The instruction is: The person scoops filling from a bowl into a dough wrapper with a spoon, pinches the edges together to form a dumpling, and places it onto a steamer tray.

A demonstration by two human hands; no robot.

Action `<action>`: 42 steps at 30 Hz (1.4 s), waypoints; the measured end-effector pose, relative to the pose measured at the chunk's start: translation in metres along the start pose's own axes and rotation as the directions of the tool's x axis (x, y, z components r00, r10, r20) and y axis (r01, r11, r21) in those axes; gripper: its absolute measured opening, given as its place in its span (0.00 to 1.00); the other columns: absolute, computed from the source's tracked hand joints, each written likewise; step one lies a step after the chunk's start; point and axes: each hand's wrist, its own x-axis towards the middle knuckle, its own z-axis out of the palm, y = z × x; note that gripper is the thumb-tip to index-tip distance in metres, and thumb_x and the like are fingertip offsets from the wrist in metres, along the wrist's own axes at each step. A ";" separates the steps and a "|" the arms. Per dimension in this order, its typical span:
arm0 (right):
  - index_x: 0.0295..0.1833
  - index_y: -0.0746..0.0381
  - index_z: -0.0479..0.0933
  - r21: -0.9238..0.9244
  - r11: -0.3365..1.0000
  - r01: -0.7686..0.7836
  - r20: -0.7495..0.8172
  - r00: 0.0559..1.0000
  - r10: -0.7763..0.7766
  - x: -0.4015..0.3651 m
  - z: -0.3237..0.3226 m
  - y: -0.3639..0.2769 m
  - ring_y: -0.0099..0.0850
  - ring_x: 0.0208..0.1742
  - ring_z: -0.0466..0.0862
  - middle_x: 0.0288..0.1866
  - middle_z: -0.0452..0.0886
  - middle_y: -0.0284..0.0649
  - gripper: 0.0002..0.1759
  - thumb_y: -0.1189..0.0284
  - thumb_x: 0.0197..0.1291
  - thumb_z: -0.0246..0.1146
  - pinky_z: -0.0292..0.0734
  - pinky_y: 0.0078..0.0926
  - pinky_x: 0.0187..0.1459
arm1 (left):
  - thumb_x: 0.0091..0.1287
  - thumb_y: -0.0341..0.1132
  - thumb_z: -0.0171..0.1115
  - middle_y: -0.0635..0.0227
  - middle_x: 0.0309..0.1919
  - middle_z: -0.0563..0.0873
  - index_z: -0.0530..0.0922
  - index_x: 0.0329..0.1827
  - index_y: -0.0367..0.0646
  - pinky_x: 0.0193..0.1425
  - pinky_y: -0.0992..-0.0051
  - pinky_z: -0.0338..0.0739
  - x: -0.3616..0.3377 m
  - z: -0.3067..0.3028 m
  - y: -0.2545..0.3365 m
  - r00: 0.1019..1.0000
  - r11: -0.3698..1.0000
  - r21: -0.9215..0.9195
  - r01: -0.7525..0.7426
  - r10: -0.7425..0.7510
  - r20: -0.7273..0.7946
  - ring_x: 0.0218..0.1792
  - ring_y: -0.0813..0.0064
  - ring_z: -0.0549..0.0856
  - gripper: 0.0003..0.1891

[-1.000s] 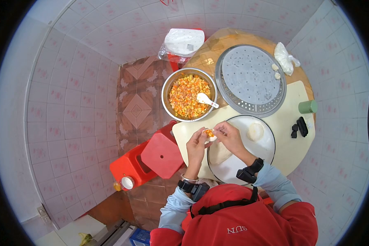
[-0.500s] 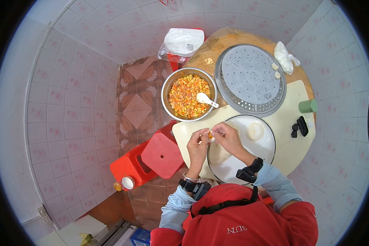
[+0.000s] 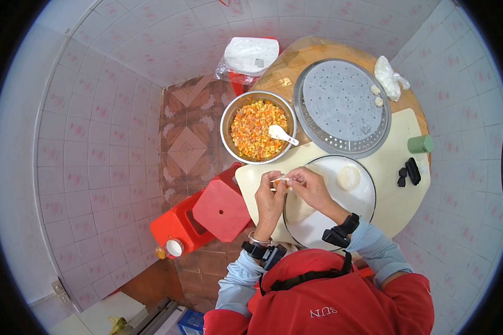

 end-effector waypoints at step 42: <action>0.43 0.65 0.73 -0.068 0.991 0.112 -0.017 0.993 -0.114 -0.001 -0.006 0.002 0.35 0.35 0.83 0.34 0.80 0.46 0.08 0.77 0.57 0.60 0.79 0.28 0.36 | 0.61 0.25 0.59 0.58 0.38 0.80 0.77 0.45 0.35 0.32 0.76 0.77 0.004 0.005 -0.002 1.000 0.997 0.069 -0.030 0.030 0.006 0.32 0.74 0.81 0.10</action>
